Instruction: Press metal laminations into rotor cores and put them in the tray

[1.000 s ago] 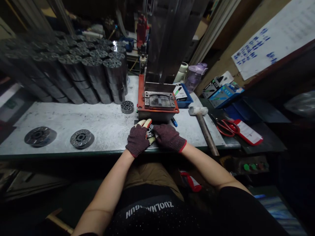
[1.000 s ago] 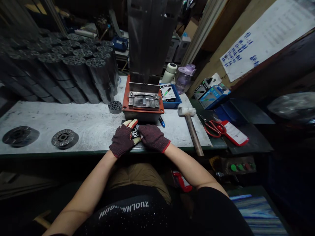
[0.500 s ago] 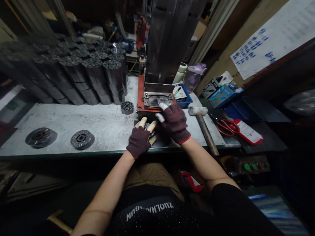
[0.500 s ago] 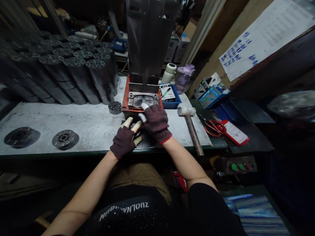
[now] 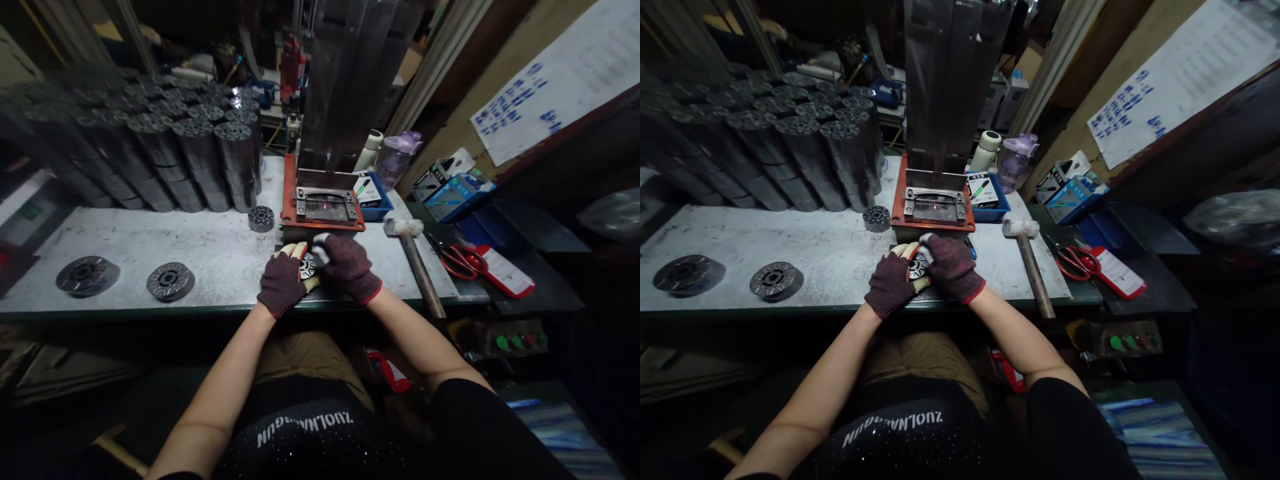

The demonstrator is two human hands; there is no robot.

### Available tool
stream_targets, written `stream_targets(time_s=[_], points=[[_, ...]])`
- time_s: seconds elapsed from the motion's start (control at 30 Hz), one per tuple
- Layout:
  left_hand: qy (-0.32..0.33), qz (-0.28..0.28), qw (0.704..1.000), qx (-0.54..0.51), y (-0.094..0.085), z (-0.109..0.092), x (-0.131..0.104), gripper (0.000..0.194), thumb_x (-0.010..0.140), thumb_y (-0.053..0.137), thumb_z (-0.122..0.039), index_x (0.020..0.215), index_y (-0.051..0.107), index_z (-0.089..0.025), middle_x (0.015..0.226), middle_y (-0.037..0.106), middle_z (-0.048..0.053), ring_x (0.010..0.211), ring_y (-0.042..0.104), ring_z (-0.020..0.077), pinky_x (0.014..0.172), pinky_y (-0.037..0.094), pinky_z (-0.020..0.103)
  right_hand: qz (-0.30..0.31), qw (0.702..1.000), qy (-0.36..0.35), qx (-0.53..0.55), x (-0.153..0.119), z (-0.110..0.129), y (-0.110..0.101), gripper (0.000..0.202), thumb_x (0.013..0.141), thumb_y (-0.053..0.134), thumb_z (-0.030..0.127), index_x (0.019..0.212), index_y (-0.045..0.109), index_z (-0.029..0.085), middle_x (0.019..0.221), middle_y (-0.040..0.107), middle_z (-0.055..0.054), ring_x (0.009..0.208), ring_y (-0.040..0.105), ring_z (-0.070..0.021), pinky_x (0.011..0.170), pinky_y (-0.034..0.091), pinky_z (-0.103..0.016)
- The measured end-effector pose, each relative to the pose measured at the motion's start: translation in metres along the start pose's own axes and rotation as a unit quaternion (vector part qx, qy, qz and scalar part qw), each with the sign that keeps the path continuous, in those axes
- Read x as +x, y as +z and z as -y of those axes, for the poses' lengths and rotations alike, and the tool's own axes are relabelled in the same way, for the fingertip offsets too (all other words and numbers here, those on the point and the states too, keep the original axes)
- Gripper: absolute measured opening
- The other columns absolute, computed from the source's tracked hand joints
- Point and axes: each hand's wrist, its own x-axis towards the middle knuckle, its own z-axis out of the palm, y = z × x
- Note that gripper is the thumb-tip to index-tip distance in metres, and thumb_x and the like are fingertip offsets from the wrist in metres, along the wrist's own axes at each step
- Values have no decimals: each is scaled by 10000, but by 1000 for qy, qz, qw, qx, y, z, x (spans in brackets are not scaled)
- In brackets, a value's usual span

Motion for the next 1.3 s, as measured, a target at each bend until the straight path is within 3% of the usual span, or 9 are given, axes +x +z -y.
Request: stream_targets(time_s=[0.13, 0.37, 0.47, 0.6, 0.73, 0.9, 1.07, 1.23, 1.3], points=[[3, 8, 1000, -6, -3, -1, 2, 782, 760, 744, -405, 1456, 472, -176, 1420, 561, 144, 1278, 539, 323, 1092, 430, 451, 152, 987, -46, -23, -14, 14, 3, 291, 995, 475, 291, 1148, 704, 197, 1072, 758, -114, 990, 689, -258, 776, 459, -314], [6, -3, 1000, -12, 2, 2, 0, 786, 729, 761, -348, 1445, 484, -179, 1387, 587, 133, 1288, 538, 311, 1116, 416, 431, 213, 975, -37, -55, 14, 35, -15, 383, 1018, 435, 289, 1316, 636, 158, 1141, 733, -194, 995, 707, -308, 780, 496, -382], [10, -13, 1000, -17, 4, 4, 0, 783, 757, 763, -402, 1449, 473, -180, 1386, 584, 139, 1280, 544, 304, 1114, 418, 436, 120, 992, -12, -29, 14, 25, -12, 374, 1021, 435, 337, 1227, 694, 164, 1110, 738, -166, 1003, 681, -288, 834, 485, -376], [4, -7, 1000, -10, 4, 3, -1, 787, 788, 751, -471, 1463, 454, -196, 1404, 568, 143, 1278, 541, 320, 1089, 430, 468, -108, 993, 39, -41, 18, -4, -8, 481, 1011, 443, 387, 1386, 588, 123, 1253, 663, -191, 1180, 558, -332, 1011, 400, -466], [-5, 0, 1000, -10, 3, 2, 0, 805, 789, 753, -487, 1470, 445, -189, 1418, 559, 149, 1298, 528, 327, 1103, 415, 477, -144, 989, -3, -39, 43, -23, -9, 515, 985, 490, 430, 1378, 588, 113, 1328, 620, -176, 1221, 495, -338, 1078, 321, -490], [4, 0, 1000, -4, 3, 3, -1, 825, 776, 768, -489, 1468, 453, -169, 1414, 559, 153, 1298, 525, 323, 1107, 415, 459, -95, 995, -19, -38, 52, -22, -18, 371, 991, 469, 319, 1220, 694, 132, 1128, 703, -159, 1089, 568, -309, 949, 398, -422], [7, -8, 1000, -10, 4, 4, -1, 789, 787, 750, -464, 1461, 462, -170, 1411, 563, 150, 1283, 537, 313, 1093, 425, 443, -72, 997, 8, 20, 12, -4, -4, 376, 1029, 403, 295, 1261, 664, 158, 1150, 731, -131, 1047, 646, -242, 887, 446, -327], [6, 5, 1000, -17, 1, 2, 0, 774, 761, 749, -377, 1463, 463, -216, 1429, 558, 114, 1296, 529, 304, 1105, 415, 433, 136, 990, -37, -11, -8, 12, 3, 327, 983, 483, 294, 1215, 671, 161, 1048, 755, -151, 956, 702, -275, 762, 471, -328], [-1, 9, 1000, -14, -1, 1, 0, 783, 755, 754, -389, 1463, 467, -216, 1420, 561, 120, 1286, 533, 313, 1092, 423, 440, 178, 982, -54, -39, -3, 16, -2, 354, 1002, 453, 319, 1252, 655, 170, 1029, 757, -170, 955, 712, -297, 742, 472, -342]])
